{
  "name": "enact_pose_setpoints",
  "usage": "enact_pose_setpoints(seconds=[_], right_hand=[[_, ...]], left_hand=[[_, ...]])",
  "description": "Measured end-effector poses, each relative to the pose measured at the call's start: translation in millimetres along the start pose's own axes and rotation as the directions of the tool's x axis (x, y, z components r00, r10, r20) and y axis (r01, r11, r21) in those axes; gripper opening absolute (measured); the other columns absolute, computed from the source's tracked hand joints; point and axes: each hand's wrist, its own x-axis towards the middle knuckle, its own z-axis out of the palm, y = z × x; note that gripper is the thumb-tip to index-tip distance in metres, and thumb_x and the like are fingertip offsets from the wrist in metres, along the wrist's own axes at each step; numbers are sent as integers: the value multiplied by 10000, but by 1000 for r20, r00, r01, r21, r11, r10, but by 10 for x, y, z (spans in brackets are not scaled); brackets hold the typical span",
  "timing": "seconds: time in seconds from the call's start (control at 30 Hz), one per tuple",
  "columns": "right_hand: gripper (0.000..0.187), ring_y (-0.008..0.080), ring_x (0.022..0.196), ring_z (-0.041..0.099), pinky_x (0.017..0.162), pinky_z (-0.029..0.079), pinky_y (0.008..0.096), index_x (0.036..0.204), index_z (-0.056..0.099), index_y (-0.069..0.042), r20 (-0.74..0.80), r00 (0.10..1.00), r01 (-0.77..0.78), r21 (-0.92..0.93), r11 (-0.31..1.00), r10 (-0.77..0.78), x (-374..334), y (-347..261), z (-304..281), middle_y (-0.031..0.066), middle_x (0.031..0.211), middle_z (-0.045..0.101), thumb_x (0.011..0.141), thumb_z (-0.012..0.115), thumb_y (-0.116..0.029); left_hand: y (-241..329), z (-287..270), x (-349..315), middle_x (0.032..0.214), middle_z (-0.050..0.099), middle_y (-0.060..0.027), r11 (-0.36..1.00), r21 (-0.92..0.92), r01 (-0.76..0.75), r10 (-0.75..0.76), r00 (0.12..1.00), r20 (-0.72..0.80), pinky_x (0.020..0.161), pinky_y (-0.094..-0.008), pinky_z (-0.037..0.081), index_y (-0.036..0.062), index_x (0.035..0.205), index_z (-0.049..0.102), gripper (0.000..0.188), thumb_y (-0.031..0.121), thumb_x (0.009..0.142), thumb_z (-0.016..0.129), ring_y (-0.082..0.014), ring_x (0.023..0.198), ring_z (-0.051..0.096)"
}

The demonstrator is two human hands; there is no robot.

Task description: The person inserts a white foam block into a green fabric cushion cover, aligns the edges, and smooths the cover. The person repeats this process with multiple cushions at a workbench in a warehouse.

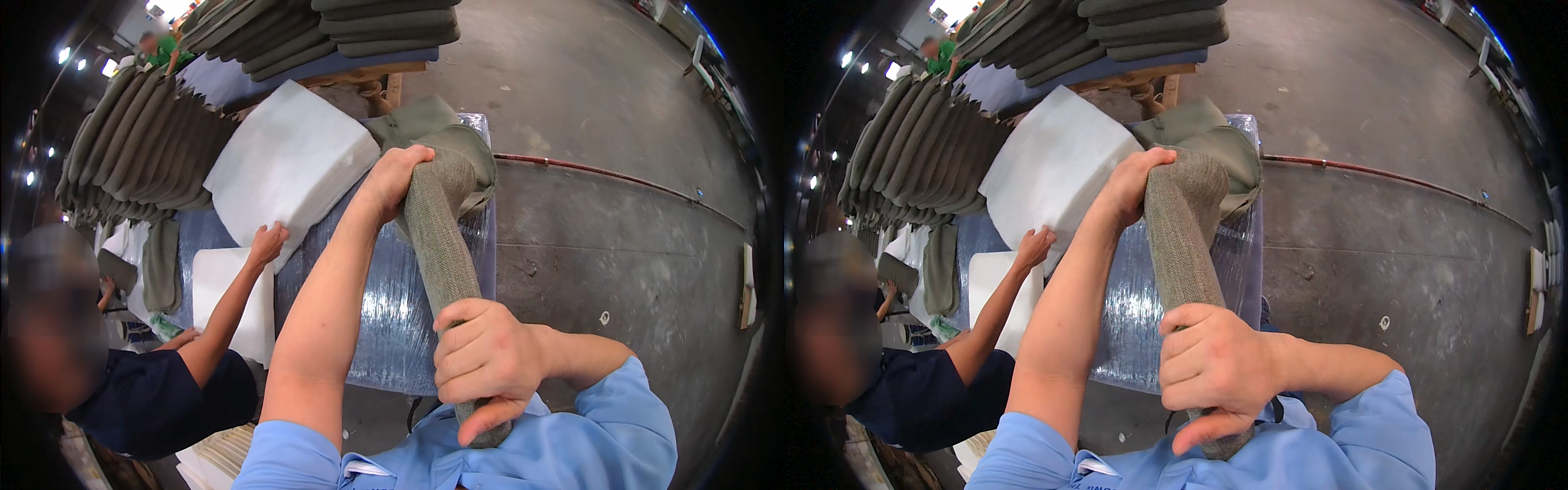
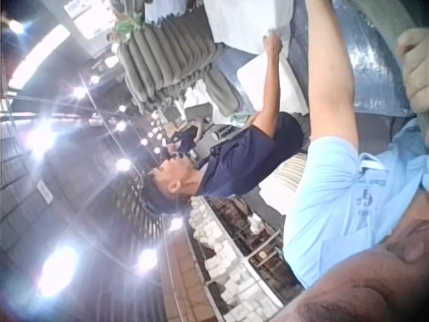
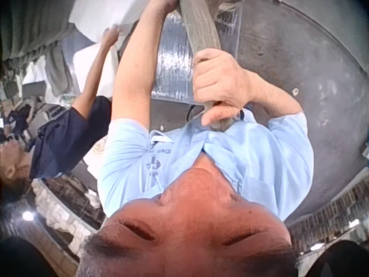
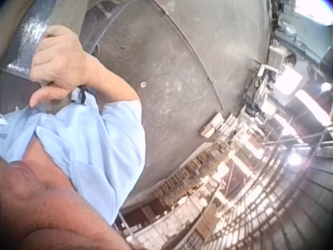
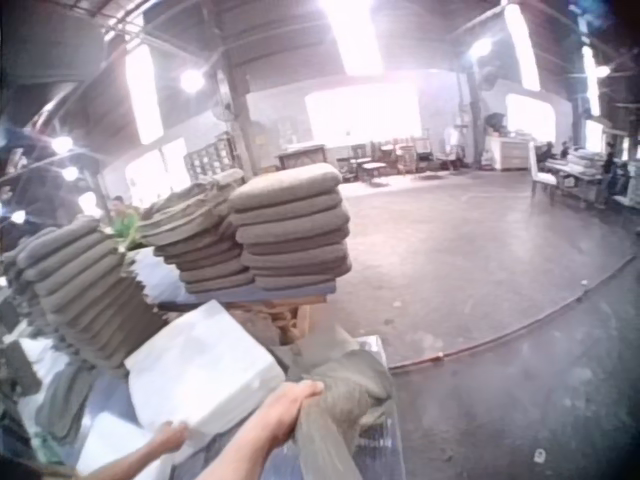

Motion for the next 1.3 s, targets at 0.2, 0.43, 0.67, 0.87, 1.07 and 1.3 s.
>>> enact_pose_setpoints(seconds=[0.2,0.43,0.67,0.87,1.07,1.3], right_hand=[[382,248,850,703,978,477,434,834,725,-72,-223,972,82,16,996,-77,-128,495,-100,49,874,721,1007,588,-385],[229,278,913,704,979,504,454,881,742,-28,-437,898,49,-19,999,-53,51,1058,-244,87,883,739,955,599,-192],[446,186,1170,651,1022,495,324,1420,601,-15,-682,378,-412,482,774,626,308,1972,-271,126,1289,697,1108,550,-330],[506,132,910,571,828,461,299,1058,685,12,-512,288,-570,588,575,809,166,2404,-313,32,980,654,1079,574,-481],[632,88,665,422,611,358,314,676,562,4,-592,320,-748,322,580,740,472,2431,-454,-18,651,490,1047,621,-505],[602,80,623,377,562,332,326,651,540,10,-704,415,-596,269,756,577,515,2609,-499,-37,616,435,1031,683,-435]], left_hand=[[12,88,54,961,694,-84,998,57,6,-8,999,35,759,-336,527,-10,1064,710,337,304,956,649,-183,821,653],[-11,-26,60,932,690,-70,1000,11,-5,4,999,52,732,-321,523,-1,1048,713,326,306,957,650,-175,816,648],[-108,-144,92,1088,740,-150,948,280,-153,176,983,-56,869,-404,552,8,1195,756,445,350,966,586,-227,979,683],[-227,-86,39,995,746,-185,955,192,-225,245,966,-87,856,-376,515,-48,1091,765,464,333,947,541,-240,919,676],[-124,-119,-49,916,722,-140,962,129,-242,260,953,-153,771,-365,501,-66,981,741,455,341,968,537,-200,838,650],[-248,48,205,974,717,-128,954,-95,-286,236,906,-351,846,-324,478,-83,1034,724,719,580,1063,446,-178,929,630]])
